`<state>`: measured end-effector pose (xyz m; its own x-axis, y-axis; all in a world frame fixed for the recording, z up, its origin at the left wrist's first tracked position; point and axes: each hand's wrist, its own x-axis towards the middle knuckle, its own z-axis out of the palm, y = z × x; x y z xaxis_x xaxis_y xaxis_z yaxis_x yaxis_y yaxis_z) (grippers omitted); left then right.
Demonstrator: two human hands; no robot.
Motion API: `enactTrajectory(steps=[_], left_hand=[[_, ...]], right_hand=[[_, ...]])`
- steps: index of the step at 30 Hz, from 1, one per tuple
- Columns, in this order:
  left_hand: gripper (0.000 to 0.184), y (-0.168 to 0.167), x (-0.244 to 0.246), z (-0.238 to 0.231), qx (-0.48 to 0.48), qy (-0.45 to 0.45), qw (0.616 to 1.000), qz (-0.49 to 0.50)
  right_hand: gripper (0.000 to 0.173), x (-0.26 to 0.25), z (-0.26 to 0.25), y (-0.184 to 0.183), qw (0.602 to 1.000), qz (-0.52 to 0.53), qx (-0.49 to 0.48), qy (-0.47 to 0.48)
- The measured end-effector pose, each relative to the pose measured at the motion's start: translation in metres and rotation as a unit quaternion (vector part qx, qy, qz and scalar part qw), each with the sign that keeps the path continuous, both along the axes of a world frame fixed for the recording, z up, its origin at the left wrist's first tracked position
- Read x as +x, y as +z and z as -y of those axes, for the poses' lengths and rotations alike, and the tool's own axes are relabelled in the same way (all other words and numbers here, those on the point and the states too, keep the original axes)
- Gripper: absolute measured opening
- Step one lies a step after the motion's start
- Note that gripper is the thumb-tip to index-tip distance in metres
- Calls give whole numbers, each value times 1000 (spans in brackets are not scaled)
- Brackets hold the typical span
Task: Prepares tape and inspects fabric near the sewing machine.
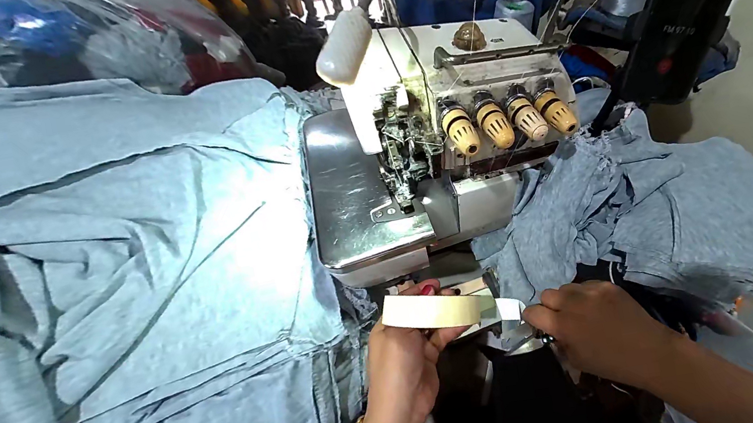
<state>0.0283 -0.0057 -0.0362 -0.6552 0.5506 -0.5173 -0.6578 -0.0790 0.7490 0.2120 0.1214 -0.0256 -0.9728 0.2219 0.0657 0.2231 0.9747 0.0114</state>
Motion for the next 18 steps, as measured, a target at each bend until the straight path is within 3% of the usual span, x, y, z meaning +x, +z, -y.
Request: enactTrajectory(steps=[2,4,5,7,13,18], left_hand=[[21,3,0,0,1,-14,1000,-5],[23,8,0,-1,-3,-35,999,-21],[24,11,0,-2,-9,-45,999,-29],[23,18,0,-6,-26,-79,995,-54],[19,38,-3,-15,-91,-216,957,-173],[13,45,-2,-21,-115,-262,934,-213]], right_hand=[[20,-1,10,20,986,89,-123,-70],[49,-3,23,43,939,172,-260,-145],[55,-2,30,49,911,186,-327,-170],[51,0,45,46,862,176,-430,-205],[45,-15,79,5,723,54,-590,-355],[36,-33,85,1,672,-16,-628,-392]])
